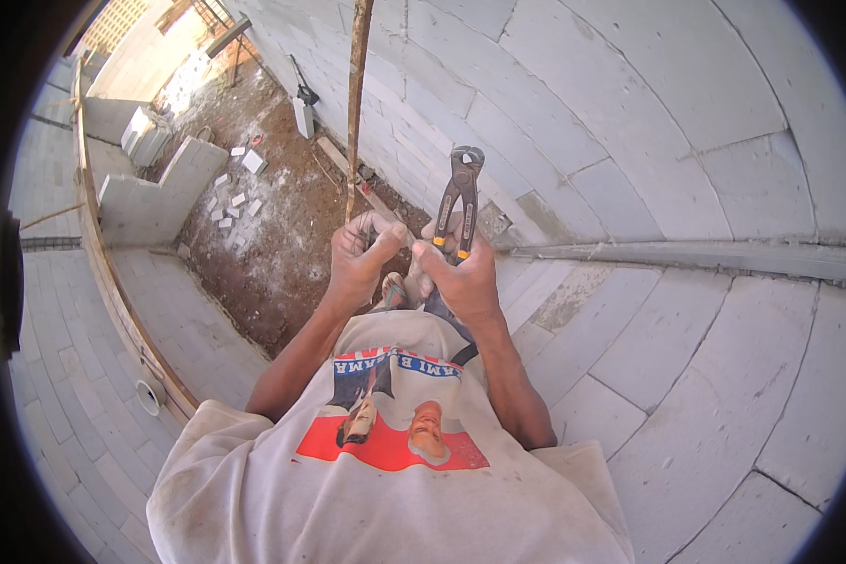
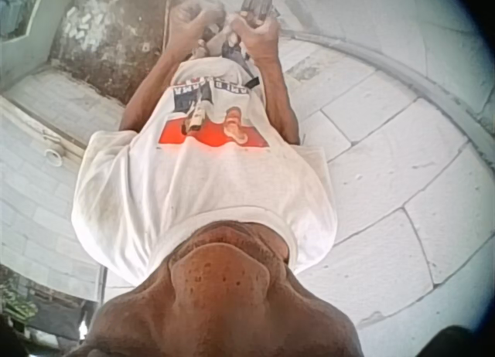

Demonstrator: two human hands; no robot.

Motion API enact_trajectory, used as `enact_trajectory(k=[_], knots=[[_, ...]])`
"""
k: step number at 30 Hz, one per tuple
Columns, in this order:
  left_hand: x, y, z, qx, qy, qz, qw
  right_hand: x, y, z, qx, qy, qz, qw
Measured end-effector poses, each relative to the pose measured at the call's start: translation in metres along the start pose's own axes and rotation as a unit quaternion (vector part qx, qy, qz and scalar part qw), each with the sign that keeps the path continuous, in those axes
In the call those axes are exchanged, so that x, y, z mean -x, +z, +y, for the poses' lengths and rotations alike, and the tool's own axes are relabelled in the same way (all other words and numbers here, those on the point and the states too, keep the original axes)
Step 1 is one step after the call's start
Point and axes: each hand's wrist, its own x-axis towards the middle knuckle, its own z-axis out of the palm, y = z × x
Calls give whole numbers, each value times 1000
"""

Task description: The person uses pincers to twist and cut thin wire around a metal rail embedded in a wall groove while standing on a scaffold.

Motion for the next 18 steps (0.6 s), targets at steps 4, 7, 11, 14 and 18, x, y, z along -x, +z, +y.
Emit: enact_trajectory(k=[4,7,11,14,18], knots=[[-6,10,4,-29,20,9,999,1,5,15,58,-27,18,998],[-5,18,7,60,-29,12,998,2,7,14,47,-34,64,996],[-3,14,7,137,-102,-30,985,2,3,8,141,-77,84,983],[-5,12,14,39,-54,-5,998,6,1,-6,248,-128,101,955],[-8,11,25,-244,73,-4,967,2,-1,-15,313,-246,130,908]])
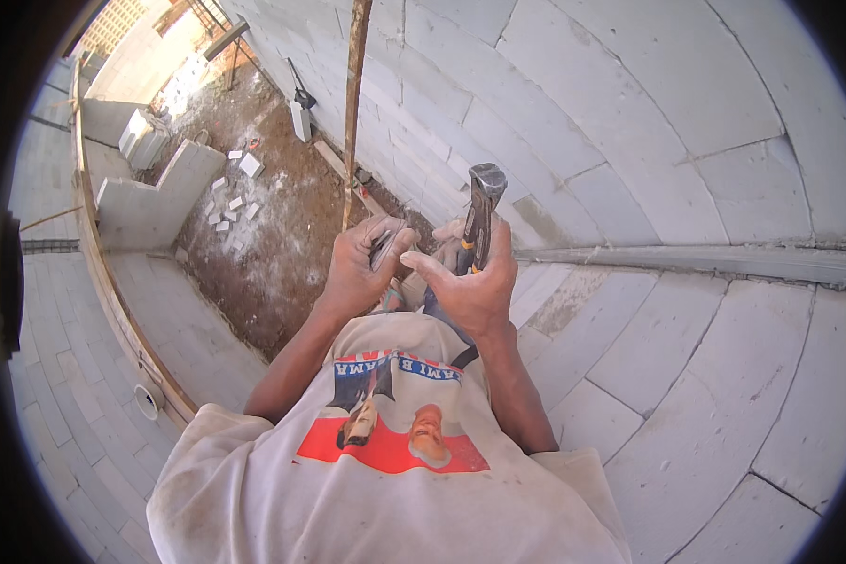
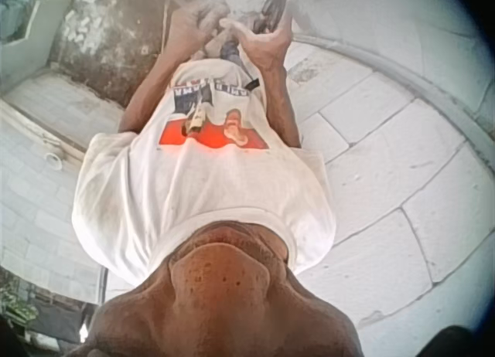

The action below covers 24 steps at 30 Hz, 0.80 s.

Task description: The person uses pincers to twist and cut thin wire around a metal rail embedded in a wall groove while standing on a scaffold.

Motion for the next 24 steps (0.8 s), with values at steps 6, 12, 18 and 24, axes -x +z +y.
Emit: enact_trajectory(k=[6,12,18,24], knots=[[-2,-3,10,-221,196,11,955,-15,6,-16,-125,128,-11,984],[11,8,9,223,-95,-19,970,-32,-11,-20,-193,181,-47,963],[10,0,13,316,-129,-53,938,-43,-15,-4,-192,197,-94,957],[6,-10,14,250,-152,-193,936,-59,-17,8,-193,195,-192,942]])
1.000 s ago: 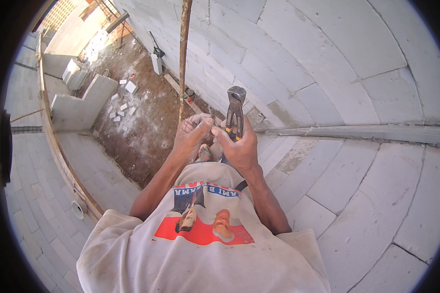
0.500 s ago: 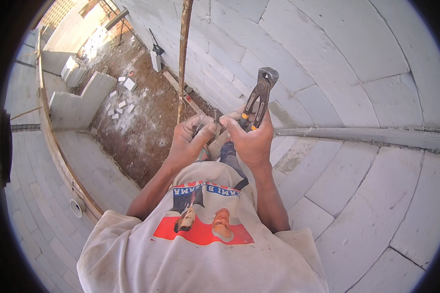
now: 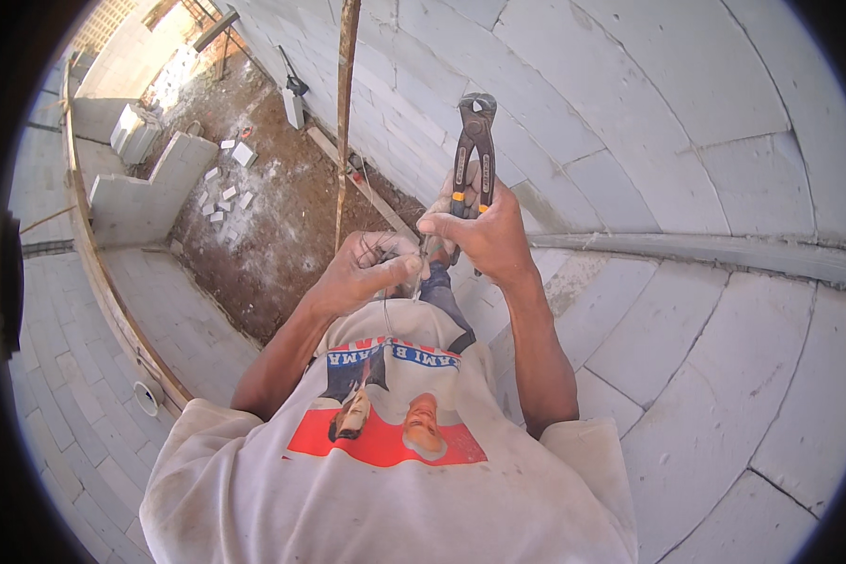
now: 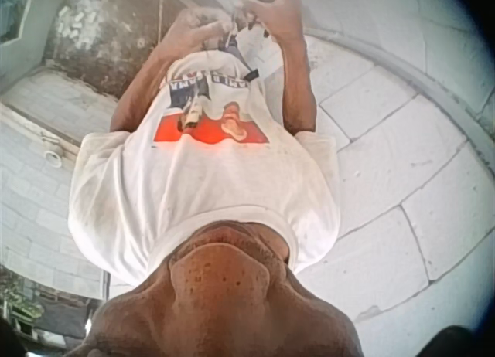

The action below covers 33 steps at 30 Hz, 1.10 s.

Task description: The person uses pincers to twist and cut thin wire around a metal rail embedded in a wall groove while standing on a scaffold.

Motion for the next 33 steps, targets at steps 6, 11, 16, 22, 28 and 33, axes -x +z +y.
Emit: enact_trajectory(k=[6,11,16,22,28,33], knots=[[-12,2,-14,-115,-52,-17,992,0,6,-24,207,-97,10,973],[-15,6,-11,17,14,147,989,17,19,-45,92,-20,59,994],[-4,6,9,71,33,124,989,22,-1,-15,17,-52,85,995],[-12,8,-4,-16,-19,0,1000,-6,-21,6,60,-17,87,994],[-25,-3,-18,-14,-36,58,998,10,-5,-29,44,-32,73,996],[-24,-16,-9,80,-18,81,993,25,-18,-2,1,-39,95,995]])
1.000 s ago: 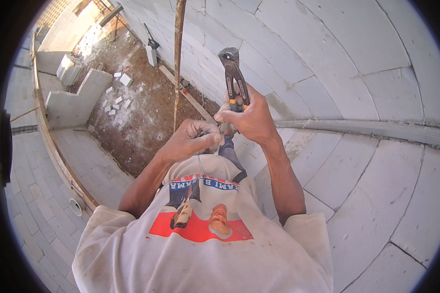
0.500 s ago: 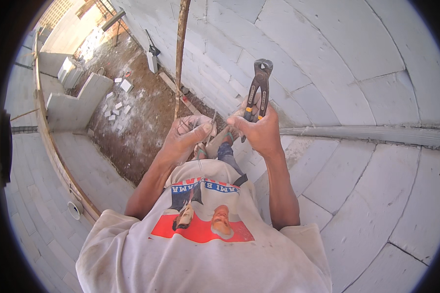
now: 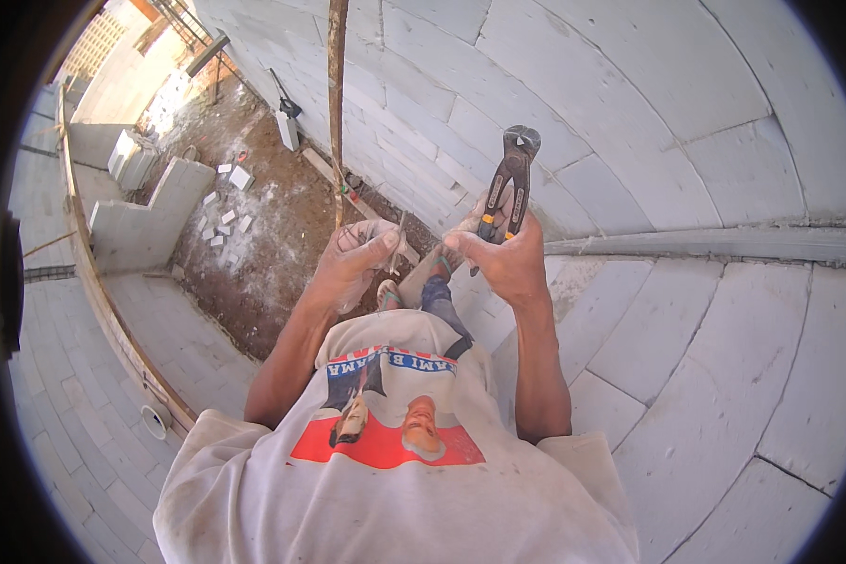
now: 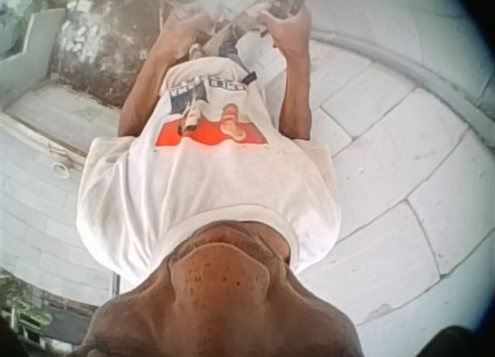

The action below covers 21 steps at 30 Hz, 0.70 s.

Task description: The person uses pincers to twist and cut thin wire around a metal rail embedded in a wall groove while standing on a scaffold.

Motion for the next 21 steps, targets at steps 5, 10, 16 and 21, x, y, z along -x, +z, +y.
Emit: enact_trajectory(k=[5,10,16,21], knots=[[-8,-10,-7,-63,-19,-39,997,-5,1,29,57,39,59,996],[-10,-9,-5,-2,-33,-5,999,-1,10,27,85,31,82,992],[-14,-9,-16,-194,45,20,980,2,21,17,90,-5,123,988],[-15,-5,-19,-275,22,-20,961,-5,36,25,133,104,67,983]])
